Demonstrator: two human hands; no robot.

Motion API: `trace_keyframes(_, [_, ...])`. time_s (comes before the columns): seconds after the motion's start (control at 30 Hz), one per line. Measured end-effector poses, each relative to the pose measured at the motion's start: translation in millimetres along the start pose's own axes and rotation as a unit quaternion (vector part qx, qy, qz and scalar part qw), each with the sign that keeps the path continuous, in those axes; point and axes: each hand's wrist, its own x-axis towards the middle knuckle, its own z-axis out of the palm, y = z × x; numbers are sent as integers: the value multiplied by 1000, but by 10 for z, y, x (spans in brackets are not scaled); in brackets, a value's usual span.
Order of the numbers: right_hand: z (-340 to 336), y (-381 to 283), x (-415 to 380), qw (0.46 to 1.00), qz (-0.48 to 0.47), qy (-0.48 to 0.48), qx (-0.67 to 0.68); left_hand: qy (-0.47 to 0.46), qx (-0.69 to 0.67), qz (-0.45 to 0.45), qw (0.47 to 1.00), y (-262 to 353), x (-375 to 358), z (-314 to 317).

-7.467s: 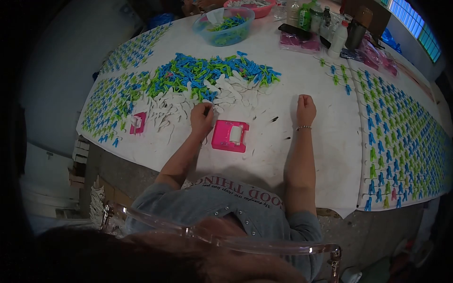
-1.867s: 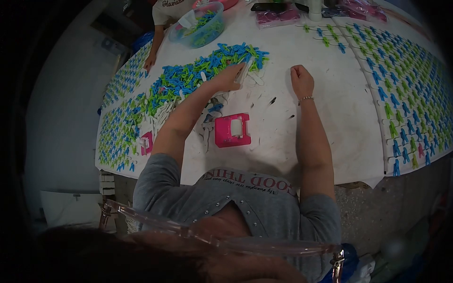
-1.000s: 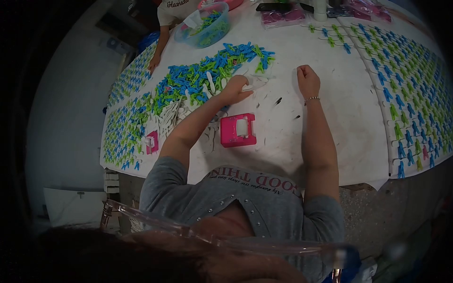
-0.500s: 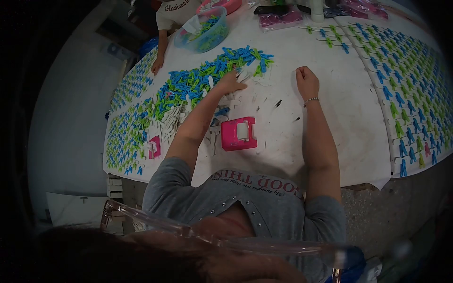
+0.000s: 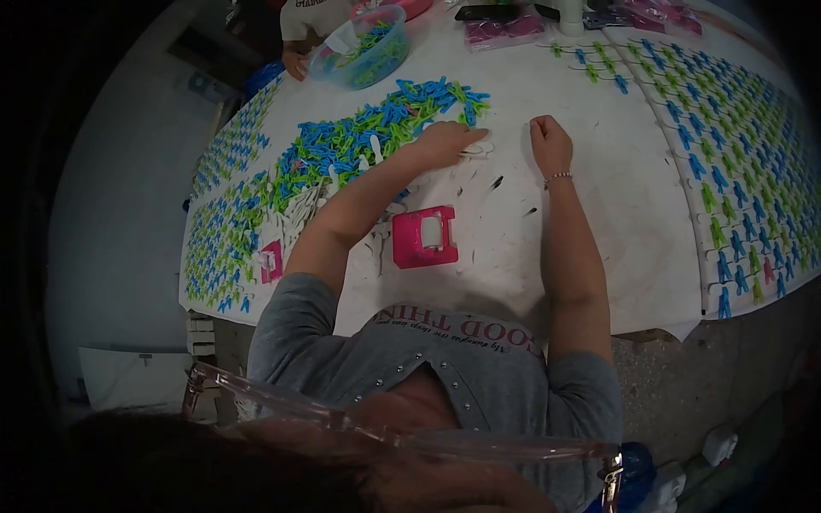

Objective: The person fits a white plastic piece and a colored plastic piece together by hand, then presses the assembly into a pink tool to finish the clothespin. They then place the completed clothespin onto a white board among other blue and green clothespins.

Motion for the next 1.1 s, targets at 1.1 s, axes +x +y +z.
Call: trace_keyframes(1.1, [1, 50, 12, 999, 6, -18, 47, 148, -398, -387, 818, -787, -2175, -965])
